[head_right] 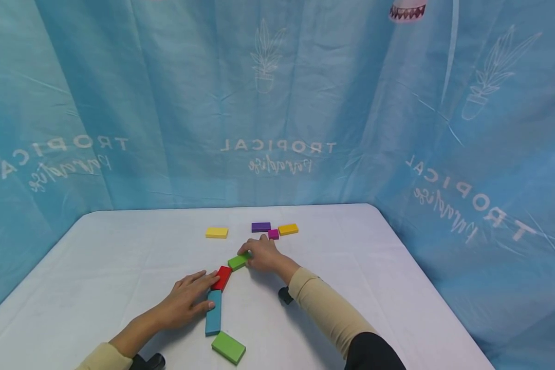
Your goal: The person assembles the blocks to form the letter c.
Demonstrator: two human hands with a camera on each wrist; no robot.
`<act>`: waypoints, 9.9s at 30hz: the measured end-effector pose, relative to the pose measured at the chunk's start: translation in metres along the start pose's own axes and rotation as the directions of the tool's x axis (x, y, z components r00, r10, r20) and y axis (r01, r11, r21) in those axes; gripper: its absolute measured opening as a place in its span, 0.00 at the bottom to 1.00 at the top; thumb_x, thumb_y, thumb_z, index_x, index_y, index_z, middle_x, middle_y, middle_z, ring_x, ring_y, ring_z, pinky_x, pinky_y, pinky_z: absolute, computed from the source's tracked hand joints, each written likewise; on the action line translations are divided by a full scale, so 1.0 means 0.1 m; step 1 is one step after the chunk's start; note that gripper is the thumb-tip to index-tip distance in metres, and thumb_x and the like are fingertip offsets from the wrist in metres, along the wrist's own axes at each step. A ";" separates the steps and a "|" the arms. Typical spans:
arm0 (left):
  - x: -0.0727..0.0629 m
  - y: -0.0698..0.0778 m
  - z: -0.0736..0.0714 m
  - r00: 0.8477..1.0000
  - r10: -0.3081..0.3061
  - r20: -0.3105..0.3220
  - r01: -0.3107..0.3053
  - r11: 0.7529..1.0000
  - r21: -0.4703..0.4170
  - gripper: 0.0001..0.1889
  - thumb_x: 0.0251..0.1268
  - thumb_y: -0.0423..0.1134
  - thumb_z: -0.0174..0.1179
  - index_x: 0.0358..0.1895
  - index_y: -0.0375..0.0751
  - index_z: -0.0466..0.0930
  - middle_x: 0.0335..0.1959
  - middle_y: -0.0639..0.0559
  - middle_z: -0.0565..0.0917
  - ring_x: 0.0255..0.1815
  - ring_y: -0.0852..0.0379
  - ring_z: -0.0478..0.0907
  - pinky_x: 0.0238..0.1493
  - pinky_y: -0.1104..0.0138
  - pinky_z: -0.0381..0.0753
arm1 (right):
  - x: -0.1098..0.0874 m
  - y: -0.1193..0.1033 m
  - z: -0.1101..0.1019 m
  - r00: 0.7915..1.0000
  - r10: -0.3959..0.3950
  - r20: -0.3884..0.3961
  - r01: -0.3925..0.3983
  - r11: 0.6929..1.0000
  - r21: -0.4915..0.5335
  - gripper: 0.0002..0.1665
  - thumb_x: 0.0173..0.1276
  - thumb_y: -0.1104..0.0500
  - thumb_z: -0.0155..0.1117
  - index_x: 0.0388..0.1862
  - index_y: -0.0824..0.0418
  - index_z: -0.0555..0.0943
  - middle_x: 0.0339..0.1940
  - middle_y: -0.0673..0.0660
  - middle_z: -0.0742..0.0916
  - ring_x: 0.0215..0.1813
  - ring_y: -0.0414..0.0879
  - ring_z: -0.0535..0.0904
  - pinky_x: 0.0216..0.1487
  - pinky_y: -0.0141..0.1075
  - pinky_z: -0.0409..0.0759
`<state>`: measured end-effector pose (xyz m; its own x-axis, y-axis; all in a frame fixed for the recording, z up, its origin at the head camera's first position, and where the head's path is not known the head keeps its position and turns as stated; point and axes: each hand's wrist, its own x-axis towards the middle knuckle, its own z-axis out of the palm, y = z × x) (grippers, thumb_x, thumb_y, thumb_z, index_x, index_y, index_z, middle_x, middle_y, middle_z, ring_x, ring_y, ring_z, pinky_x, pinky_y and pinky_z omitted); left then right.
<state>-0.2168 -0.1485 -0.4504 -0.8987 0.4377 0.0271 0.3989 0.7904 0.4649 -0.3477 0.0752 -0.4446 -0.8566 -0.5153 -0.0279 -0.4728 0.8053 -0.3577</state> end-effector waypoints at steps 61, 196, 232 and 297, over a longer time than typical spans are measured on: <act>0.56 -0.20 -0.22 0.963 0.157 0.221 -0.197 0.965 0.173 0.39 0.61 0.59 0.61 0.73 0.49 0.61 0.74 0.55 0.61 0.73 0.43 0.51 0.68 0.42 0.48 | 0.02 0.03 0.03 1.000 -0.005 0.009 0.005 1.000 0.004 0.18 0.62 0.59 0.69 0.51 0.45 0.85 0.51 0.44 0.82 0.50 0.44 0.67 0.48 0.38 0.70; 0.52 -0.15 -0.22 0.968 0.102 0.227 -0.150 0.967 0.205 0.38 0.62 0.58 0.61 0.74 0.53 0.60 0.74 0.57 0.59 0.74 0.45 0.49 0.69 0.44 0.47 | -1.73 -0.22 -0.16 0.991 0.071 -0.111 -0.034 0.953 0.301 0.17 0.53 0.59 0.76 0.43 0.49 0.84 0.37 0.38 0.80 0.43 0.45 0.71 0.39 0.35 0.72; 0.51 -0.16 -0.23 0.966 0.136 0.218 -0.175 0.970 0.168 0.39 0.63 0.56 0.61 0.74 0.50 0.59 0.74 0.54 0.60 0.74 0.44 0.50 0.69 0.43 0.47 | -2.18 -0.26 0.16 0.986 0.044 0.161 -0.110 0.897 0.428 0.15 0.51 0.60 0.78 0.35 0.49 0.82 0.31 0.40 0.77 0.37 0.37 0.68 0.38 0.30 0.74; 0.54 -0.18 -0.20 0.965 0.103 0.240 -0.147 0.974 0.171 0.39 0.61 0.60 0.60 0.74 0.53 0.59 0.74 0.57 0.59 0.74 0.45 0.50 0.69 0.43 0.47 | -1.33 0.02 -0.17 0.979 0.078 -0.190 0.003 0.919 0.394 0.21 0.57 0.54 0.75 0.48 0.58 0.82 0.40 0.47 0.81 0.47 0.51 0.74 0.39 0.37 0.75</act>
<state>-0.2761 -0.1476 -0.4391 -0.7826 0.6069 -0.1386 0.5515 0.7792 0.2977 -0.2381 0.1499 -0.4257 -0.9147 -0.3853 0.1221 -0.3554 0.6229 -0.6969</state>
